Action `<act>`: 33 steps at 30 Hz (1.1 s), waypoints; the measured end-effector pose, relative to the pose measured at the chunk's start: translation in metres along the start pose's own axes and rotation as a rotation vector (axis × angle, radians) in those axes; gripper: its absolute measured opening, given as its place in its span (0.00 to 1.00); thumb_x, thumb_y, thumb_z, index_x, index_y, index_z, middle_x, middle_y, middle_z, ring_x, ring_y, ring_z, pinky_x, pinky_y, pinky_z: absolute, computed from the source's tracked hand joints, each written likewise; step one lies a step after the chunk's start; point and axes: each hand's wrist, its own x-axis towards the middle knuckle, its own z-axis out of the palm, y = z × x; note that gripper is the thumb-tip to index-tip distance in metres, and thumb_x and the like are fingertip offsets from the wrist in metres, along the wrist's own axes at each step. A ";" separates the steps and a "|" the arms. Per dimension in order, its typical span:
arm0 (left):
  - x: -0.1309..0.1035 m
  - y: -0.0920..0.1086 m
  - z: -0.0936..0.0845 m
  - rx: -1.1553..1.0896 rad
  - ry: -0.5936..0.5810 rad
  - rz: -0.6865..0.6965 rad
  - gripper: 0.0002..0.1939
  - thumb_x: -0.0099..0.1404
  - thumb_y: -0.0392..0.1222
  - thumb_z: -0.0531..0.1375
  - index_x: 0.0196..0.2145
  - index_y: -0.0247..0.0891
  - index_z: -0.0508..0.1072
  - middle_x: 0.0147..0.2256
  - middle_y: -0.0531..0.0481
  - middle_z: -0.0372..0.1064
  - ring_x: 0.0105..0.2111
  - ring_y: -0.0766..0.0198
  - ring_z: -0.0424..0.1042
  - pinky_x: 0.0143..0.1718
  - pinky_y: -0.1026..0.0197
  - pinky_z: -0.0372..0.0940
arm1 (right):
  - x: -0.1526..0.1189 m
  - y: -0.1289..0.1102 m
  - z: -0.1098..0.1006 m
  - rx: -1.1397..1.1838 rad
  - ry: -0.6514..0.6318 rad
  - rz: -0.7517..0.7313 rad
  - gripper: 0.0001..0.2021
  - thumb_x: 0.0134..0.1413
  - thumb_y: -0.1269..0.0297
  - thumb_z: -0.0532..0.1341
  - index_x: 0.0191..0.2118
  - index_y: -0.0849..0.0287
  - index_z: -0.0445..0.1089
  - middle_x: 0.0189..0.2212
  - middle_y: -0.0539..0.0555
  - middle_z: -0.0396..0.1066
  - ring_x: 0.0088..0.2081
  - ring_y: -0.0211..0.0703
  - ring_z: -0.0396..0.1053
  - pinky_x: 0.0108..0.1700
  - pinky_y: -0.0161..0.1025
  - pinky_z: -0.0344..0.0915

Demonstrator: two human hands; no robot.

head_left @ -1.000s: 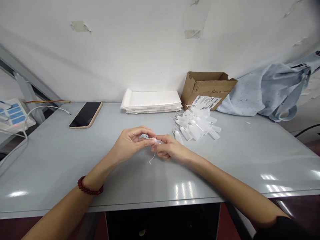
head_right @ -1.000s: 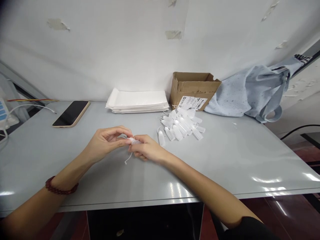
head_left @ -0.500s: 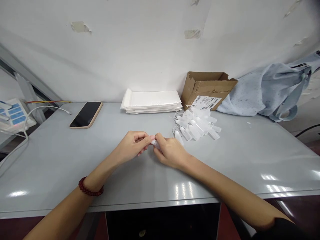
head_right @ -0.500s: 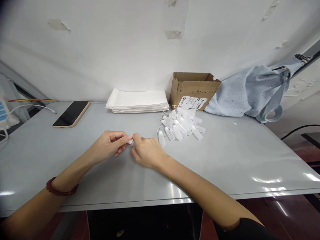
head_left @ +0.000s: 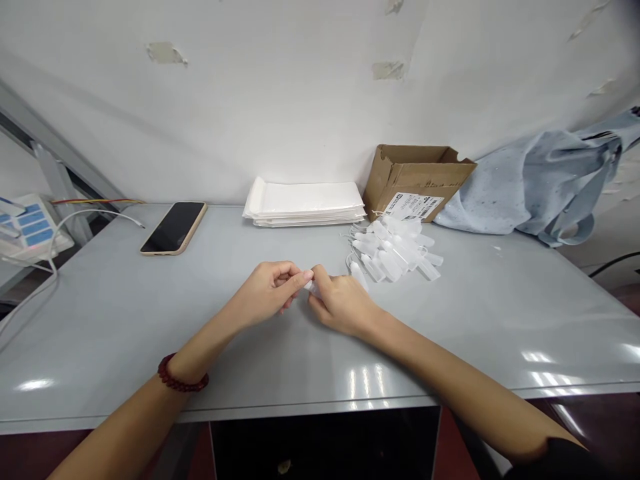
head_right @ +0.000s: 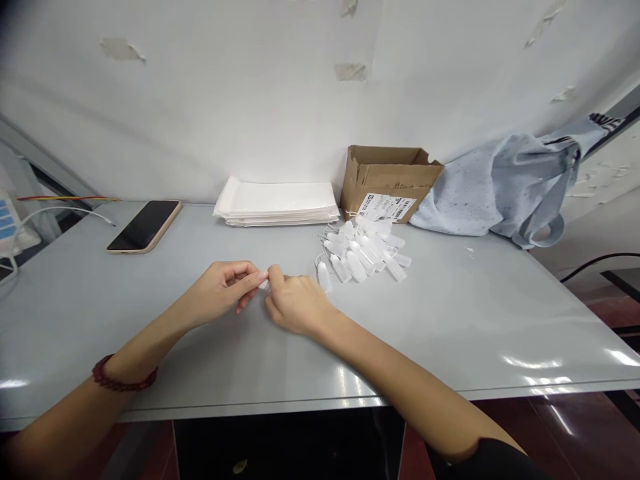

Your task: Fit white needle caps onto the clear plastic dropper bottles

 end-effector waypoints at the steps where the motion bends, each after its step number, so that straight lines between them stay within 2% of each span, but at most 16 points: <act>1: 0.000 0.000 0.000 0.003 -0.015 0.002 0.17 0.64 0.52 0.56 0.26 0.36 0.68 0.17 0.57 0.61 0.17 0.70 0.61 0.21 0.66 0.58 | 0.000 0.000 0.000 -0.022 -0.002 0.000 0.11 0.56 0.66 0.48 0.43 0.64 0.58 0.25 0.57 0.73 0.22 0.46 0.65 0.24 0.36 0.43; 4: -0.001 -0.001 -0.001 -0.016 -0.044 0.047 0.14 0.63 0.50 0.58 0.31 0.36 0.72 0.21 0.54 0.67 0.23 0.67 0.67 0.27 0.65 0.63 | 0.000 0.001 0.001 0.040 -0.003 0.008 0.11 0.56 0.66 0.48 0.43 0.63 0.58 0.25 0.56 0.72 0.23 0.46 0.65 0.24 0.36 0.45; 8: -0.002 0.001 -0.003 -0.055 -0.045 0.095 0.12 0.61 0.47 0.60 0.36 0.37 0.74 0.35 0.48 0.75 0.37 0.61 0.73 0.38 0.62 0.67 | 0.000 0.006 0.001 0.265 0.013 0.002 0.08 0.54 0.66 0.50 0.41 0.60 0.58 0.22 0.51 0.69 0.23 0.42 0.63 0.25 0.34 0.48; 10: -0.001 0.001 -0.003 -0.050 -0.024 0.089 0.13 0.60 0.48 0.61 0.37 0.37 0.74 0.37 0.48 0.74 0.36 0.61 0.72 0.37 0.63 0.66 | 0.001 0.007 0.001 0.324 0.015 0.008 0.08 0.54 0.66 0.50 0.40 0.59 0.58 0.21 0.49 0.67 0.22 0.41 0.61 0.25 0.34 0.49; 14: 0.000 0.000 -0.002 0.023 0.059 0.062 0.16 0.62 0.52 0.59 0.28 0.35 0.72 0.23 0.54 0.67 0.21 0.69 0.63 0.24 0.66 0.60 | 0.001 0.005 0.001 0.207 0.036 0.017 0.09 0.55 0.67 0.49 0.42 0.61 0.58 0.22 0.51 0.68 0.22 0.43 0.63 0.24 0.35 0.47; 16: 0.001 -0.002 -0.001 0.028 0.029 0.045 0.19 0.62 0.53 0.57 0.24 0.35 0.69 0.18 0.56 0.61 0.19 0.69 0.60 0.22 0.67 0.57 | 0.001 0.003 0.001 0.103 0.028 0.014 0.10 0.55 0.67 0.49 0.42 0.62 0.58 0.22 0.53 0.70 0.22 0.44 0.64 0.24 0.35 0.45; 19: 0.000 -0.004 0.000 -0.002 -0.033 0.032 0.19 0.63 0.54 0.56 0.24 0.36 0.69 0.19 0.55 0.61 0.20 0.68 0.63 0.23 0.66 0.59 | 0.001 0.003 0.001 0.067 0.019 0.000 0.09 0.55 0.68 0.49 0.42 0.62 0.58 0.22 0.53 0.69 0.21 0.44 0.62 0.24 0.36 0.44; 21: 0.000 -0.005 -0.001 -0.009 -0.057 0.044 0.18 0.64 0.54 0.55 0.26 0.36 0.71 0.20 0.55 0.64 0.21 0.67 0.65 0.26 0.65 0.61 | 0.001 0.004 -0.001 0.156 0.025 0.003 0.08 0.53 0.68 0.50 0.40 0.61 0.58 0.20 0.50 0.66 0.21 0.42 0.60 0.24 0.35 0.45; 24: -0.002 -0.002 -0.002 0.008 -0.079 0.076 0.16 0.64 0.52 0.56 0.33 0.37 0.74 0.22 0.53 0.67 0.25 0.65 0.68 0.31 0.63 0.63 | 0.001 0.006 -0.004 0.422 0.019 0.034 0.03 0.51 0.68 0.53 0.34 0.58 0.58 0.19 0.46 0.62 0.21 0.37 0.57 0.24 0.33 0.48; 26: -0.002 0.000 -0.003 0.007 -0.073 0.107 0.14 0.64 0.50 0.57 0.35 0.37 0.74 0.25 0.52 0.69 0.28 0.64 0.69 0.34 0.62 0.64 | 0.001 0.008 -0.006 0.608 -0.011 0.045 0.02 0.50 0.68 0.54 0.30 0.58 0.58 0.21 0.46 0.62 0.22 0.35 0.58 0.24 0.31 0.50; 28: -0.003 0.003 -0.003 -0.012 -0.067 0.140 0.12 0.64 0.49 0.58 0.36 0.37 0.74 0.28 0.52 0.70 0.30 0.64 0.69 0.35 0.63 0.64 | 0.002 0.009 -0.007 0.699 -0.030 0.035 0.03 0.50 0.67 0.54 0.28 0.58 0.58 0.23 0.47 0.63 0.24 0.35 0.59 0.24 0.31 0.52; 30: -0.002 0.003 -0.002 -0.021 -0.060 0.144 0.12 0.64 0.49 0.58 0.36 0.37 0.74 0.28 0.52 0.69 0.29 0.66 0.69 0.33 0.64 0.64 | 0.001 0.009 -0.007 0.620 -0.009 0.023 0.02 0.51 0.67 0.53 0.30 0.58 0.58 0.22 0.47 0.63 0.23 0.36 0.59 0.24 0.31 0.51; 33: -0.001 -0.001 0.000 0.021 -0.028 0.086 0.15 0.65 0.51 0.56 0.30 0.37 0.71 0.22 0.54 0.65 0.24 0.67 0.67 0.28 0.66 0.62 | 0.001 0.007 -0.004 0.246 0.018 -0.004 0.06 0.53 0.68 0.50 0.37 0.60 0.59 0.21 0.50 0.66 0.21 0.40 0.60 0.24 0.34 0.46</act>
